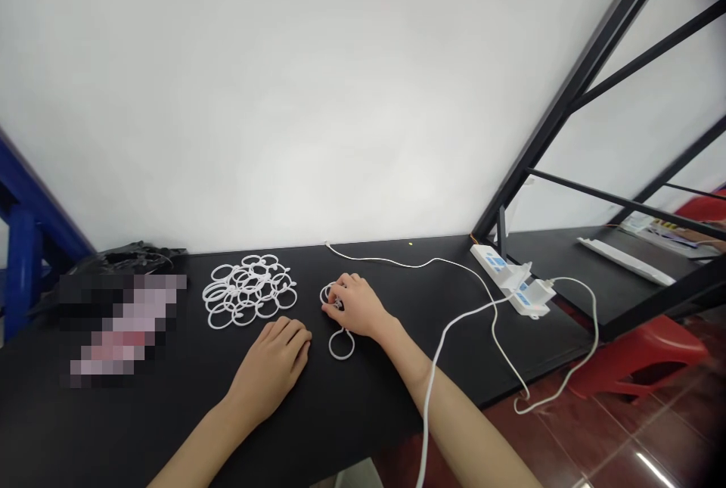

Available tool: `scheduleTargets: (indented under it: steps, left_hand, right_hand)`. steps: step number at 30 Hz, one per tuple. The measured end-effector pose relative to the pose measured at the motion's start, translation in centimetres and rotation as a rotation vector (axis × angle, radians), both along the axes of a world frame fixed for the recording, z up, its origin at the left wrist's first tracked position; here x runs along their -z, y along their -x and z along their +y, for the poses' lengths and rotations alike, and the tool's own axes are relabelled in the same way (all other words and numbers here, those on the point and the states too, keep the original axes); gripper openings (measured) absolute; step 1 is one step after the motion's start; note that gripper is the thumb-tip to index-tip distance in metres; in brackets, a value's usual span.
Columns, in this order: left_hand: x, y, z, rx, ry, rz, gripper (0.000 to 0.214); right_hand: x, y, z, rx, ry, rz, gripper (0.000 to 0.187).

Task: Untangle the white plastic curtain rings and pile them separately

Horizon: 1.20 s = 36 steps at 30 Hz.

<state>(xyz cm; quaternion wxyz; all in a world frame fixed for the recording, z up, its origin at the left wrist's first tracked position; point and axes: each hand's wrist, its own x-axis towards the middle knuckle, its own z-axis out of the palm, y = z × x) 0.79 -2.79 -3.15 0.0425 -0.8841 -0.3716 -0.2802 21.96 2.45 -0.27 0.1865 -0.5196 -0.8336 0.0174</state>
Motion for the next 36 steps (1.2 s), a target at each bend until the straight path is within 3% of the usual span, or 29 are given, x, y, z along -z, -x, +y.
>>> scheduleTargets:
  steps: [7,12,21,27,32,36]
  left_hand:
    - [-0.1,-1.3,1.5,-0.034,-0.103,0.023,0.019]
    - [0.1,-2.2,3.1,-0.116,-0.126,-0.042,0.026]
    - [0.2,-1.7,3.3,-0.087,-0.132,-0.169,0.021]
    - [0.0,-1.2,3.3,-0.068,-0.149,-0.190,0.015]
    - [-0.5,-1.1,3.1,-0.016,-0.096,-0.248,0.012]
    - [-0.8,-1.3,3.1,0.024,-0.080,-0.260,0.014]
  right_hand:
    - [1.1,0.4,0.0,0.022,-0.046,0.083,0.016]
    - [0.8,0.1,-0.8,-0.011,0.013,0.201,0.008]
    - [0.0,0.1,-1.1,-0.069,0.002,0.331,0.004]
    - [-0.5,0.9,-1.5,-0.146,0.114,0.606,0.004]
    - [-0.3,1.4,-1.5,-0.026,0.242,0.937,0.015]
    - [0.2,1.4,-1.4,-0.035,0.334,0.970,0.016]
